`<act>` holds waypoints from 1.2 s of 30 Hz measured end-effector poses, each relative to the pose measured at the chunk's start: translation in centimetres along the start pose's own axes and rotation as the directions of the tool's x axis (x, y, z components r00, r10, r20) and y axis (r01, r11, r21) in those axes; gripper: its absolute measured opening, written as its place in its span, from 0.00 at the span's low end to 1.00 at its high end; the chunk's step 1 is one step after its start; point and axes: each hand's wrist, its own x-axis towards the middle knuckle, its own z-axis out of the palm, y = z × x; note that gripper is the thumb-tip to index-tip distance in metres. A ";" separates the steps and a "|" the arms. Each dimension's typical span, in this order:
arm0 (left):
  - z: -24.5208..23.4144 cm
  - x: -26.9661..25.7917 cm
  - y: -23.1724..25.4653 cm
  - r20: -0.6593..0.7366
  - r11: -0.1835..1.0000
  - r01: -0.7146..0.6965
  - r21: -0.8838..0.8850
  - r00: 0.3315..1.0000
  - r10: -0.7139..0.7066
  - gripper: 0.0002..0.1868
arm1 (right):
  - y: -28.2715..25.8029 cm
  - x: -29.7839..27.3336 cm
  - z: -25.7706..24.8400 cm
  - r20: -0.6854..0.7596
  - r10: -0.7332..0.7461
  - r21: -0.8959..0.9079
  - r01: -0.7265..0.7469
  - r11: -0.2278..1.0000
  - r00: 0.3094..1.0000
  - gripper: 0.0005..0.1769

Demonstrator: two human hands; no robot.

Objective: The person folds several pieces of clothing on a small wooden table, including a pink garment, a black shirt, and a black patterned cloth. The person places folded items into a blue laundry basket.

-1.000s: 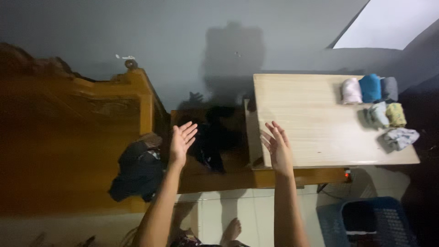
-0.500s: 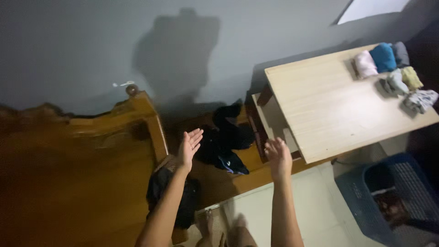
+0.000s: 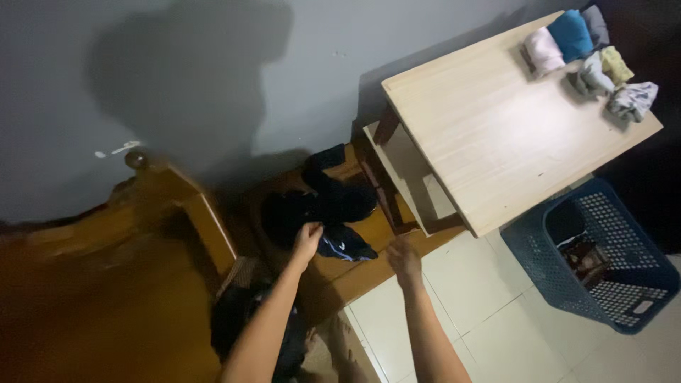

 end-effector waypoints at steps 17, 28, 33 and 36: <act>1.2 11.5 -19.4 0.080 0.706 0.063 0.705 0.983 -0.167 0.28 | 17.0 18.2 10.0 0.172 0.162 0.271 -0.204 0.941 0.972 0.35; -0.7 14.1 -19.8 0.026 0.768 0.111 0.631 0.986 -0.164 0.22 | 15.9 17.5 7.1 0.295 -0.471 -0.907 0.398 0.135 0.831 0.37; -3.2 13.3 -13.0 0.068 0.889 0.434 -0.145 0.901 -0.429 0.13 | 9.6 11.1 7.0 0.037 0.026 0.319 -0.037 0.947 0.999 0.24; -5.4 12.7 -7.7 0.281 0.729 0.535 -0.427 0.845 -0.455 0.13 | 4.1 6.2 6.9 0.103 -0.019 0.164 0.002 0.986 0.995 0.23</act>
